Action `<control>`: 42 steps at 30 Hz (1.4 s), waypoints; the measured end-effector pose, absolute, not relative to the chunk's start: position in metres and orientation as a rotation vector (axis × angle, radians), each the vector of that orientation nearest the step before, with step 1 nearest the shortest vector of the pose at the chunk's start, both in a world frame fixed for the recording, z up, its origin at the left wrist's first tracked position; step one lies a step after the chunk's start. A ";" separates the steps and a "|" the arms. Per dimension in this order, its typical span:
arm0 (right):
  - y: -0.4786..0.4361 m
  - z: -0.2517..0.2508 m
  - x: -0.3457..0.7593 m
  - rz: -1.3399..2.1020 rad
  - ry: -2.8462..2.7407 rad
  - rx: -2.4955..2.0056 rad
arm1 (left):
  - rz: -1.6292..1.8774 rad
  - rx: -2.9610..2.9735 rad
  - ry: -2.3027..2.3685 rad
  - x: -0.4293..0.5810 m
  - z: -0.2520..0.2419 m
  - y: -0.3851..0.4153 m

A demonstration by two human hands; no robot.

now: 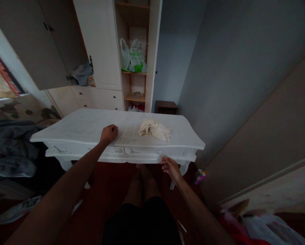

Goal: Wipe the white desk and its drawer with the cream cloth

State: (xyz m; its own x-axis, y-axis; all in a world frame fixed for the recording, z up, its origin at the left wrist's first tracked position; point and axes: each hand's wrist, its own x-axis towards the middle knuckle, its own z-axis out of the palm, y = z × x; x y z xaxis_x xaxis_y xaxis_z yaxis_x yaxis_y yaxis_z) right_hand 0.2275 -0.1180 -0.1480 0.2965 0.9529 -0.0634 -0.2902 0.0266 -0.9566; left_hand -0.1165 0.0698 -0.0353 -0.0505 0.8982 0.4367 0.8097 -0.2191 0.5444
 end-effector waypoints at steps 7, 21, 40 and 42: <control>-0.088 -0.136 0.212 1.860 -0.354 -0.948 | 1.095 2.116 1.869 -0.118 -0.039 0.072; -0.063 -0.132 0.201 1.871 -0.117 -0.910 | 1.089 2.058 1.973 -0.114 -0.035 0.072; -0.178 -0.135 0.185 1.932 -0.198 -0.860 | 1.078 2.048 1.998 -0.112 -0.037 0.072; -0.193 -0.136 0.181 1.914 -0.217 -0.877 | 1.076 2.060 2.000 -0.111 -0.037 0.071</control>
State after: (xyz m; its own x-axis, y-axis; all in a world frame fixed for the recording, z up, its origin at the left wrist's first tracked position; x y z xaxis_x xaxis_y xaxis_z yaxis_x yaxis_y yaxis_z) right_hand 0.1814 -0.1928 -0.1356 -0.2581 0.8375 -0.4817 -0.7085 -0.5030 -0.4949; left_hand -0.1114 0.0714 -0.0365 -0.0958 0.9016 0.4218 0.8488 -0.1474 0.5077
